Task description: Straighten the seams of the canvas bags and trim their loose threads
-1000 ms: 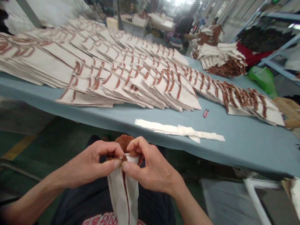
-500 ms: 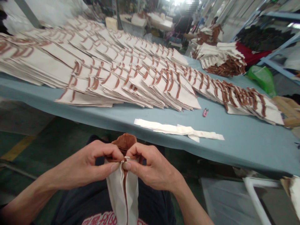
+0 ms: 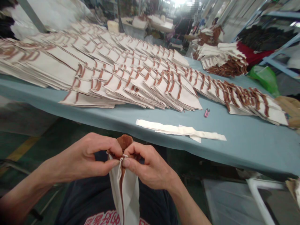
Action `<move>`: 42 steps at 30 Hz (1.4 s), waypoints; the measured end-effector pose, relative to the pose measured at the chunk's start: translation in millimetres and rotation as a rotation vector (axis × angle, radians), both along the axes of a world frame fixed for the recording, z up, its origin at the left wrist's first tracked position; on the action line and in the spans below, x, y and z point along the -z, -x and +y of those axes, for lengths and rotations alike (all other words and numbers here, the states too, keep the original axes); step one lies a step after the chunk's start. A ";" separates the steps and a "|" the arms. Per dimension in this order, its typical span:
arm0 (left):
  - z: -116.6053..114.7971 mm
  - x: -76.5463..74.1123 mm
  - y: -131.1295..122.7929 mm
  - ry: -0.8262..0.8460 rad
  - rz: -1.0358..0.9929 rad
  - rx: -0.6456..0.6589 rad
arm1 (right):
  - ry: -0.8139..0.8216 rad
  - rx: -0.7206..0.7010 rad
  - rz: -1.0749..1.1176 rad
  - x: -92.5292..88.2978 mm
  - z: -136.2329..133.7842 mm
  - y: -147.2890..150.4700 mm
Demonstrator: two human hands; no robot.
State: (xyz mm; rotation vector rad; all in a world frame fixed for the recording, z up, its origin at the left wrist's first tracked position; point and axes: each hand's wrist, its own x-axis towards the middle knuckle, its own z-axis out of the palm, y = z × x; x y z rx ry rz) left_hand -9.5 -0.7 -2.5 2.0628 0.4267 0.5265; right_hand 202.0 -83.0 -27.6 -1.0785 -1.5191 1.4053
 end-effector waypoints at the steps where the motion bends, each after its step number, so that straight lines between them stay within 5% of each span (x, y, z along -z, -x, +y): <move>1: 0.6 -1.9 1.0 -0.017 0.012 0.007 | 0.000 0.000 -0.007 0.0 0.5 0.5; 8: -2.3 -17.2 0.9 -0.166 0.218 -0.020 | 0.026 0.017 -0.124 -2.8 3.9 2.2; 14: -4.8 -7.8 1.5 -0.050 0.218 -0.055 | 0.020 0.082 -0.179 -2.0 1.5 6.6; 22: -17.1 -3.7 4.0 -0.224 0.223 -0.124 | -0.018 0.065 -0.152 -0.1 0.4 10.2; 42: -10.8 14.5 2.7 0.280 0.199 -0.130 | -0.072 0.115 -0.265 -2.9 -2.6 12.0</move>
